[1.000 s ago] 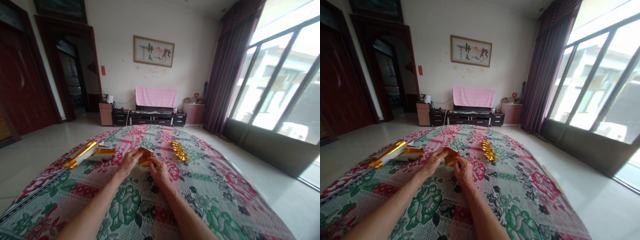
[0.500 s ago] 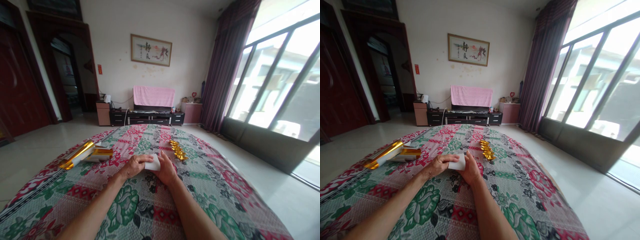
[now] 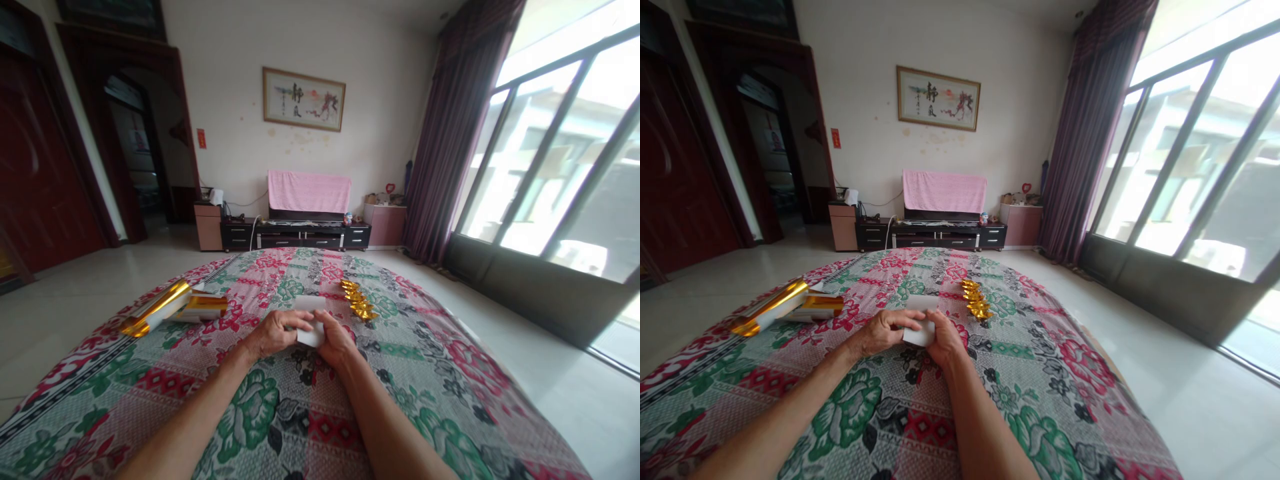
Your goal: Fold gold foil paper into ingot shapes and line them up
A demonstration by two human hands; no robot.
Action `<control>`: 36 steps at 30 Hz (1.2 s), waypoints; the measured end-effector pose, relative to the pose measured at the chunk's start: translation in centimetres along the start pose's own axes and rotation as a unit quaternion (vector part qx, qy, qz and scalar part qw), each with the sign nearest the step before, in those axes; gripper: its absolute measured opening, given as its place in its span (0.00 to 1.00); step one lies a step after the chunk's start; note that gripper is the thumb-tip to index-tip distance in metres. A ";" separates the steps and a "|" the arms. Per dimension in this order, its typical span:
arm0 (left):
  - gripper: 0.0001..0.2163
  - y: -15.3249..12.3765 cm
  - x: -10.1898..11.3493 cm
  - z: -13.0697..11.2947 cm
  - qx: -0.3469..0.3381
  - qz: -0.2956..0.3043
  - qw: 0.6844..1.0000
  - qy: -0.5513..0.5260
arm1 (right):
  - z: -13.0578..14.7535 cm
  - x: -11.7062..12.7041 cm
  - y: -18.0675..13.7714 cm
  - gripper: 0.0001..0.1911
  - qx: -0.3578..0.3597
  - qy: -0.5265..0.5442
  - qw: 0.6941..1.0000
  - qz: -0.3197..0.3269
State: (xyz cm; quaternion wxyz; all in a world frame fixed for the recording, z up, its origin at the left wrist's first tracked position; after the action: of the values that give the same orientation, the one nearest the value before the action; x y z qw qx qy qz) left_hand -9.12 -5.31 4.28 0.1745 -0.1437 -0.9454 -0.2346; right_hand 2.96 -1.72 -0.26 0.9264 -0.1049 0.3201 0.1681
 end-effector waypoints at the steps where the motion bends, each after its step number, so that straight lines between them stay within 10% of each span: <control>1: 0.12 0.0 0.0 0.0 0.003 0.000 1.000 -0.004 | 0.0 0.0 0.0 0.08 -0.002 0.000 1.000 0.001; 27: 0.09 0.1 1.5 1.5 0.046 -0.201 0.978 0.025 | 0.8 -1.7 -1.6 0.20 0.127 -0.128 0.983 0.024; 36: 0.26 0.0 0.5 3.2 0.111 -0.212 0.943 -0.230 | 0.3 -1.5 -0.9 0.13 0.172 -0.163 0.971 -0.019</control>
State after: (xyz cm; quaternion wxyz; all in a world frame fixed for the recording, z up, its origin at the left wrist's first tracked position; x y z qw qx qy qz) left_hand -10.44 -3.65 1.83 -0.0863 0.0303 -0.9885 -0.1207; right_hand 2.34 -2.86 1.02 0.9734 0.0793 0.1864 0.1074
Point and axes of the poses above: each hand's wrist, its own y-axis towards the middle knuckle, its own x-axis out of the back of the hand, z = x × y, the point moved 4 cm from there along y, towards the middle knuckle, and after that the axes turned 5 degrees about -y, right-handed, at the moved point
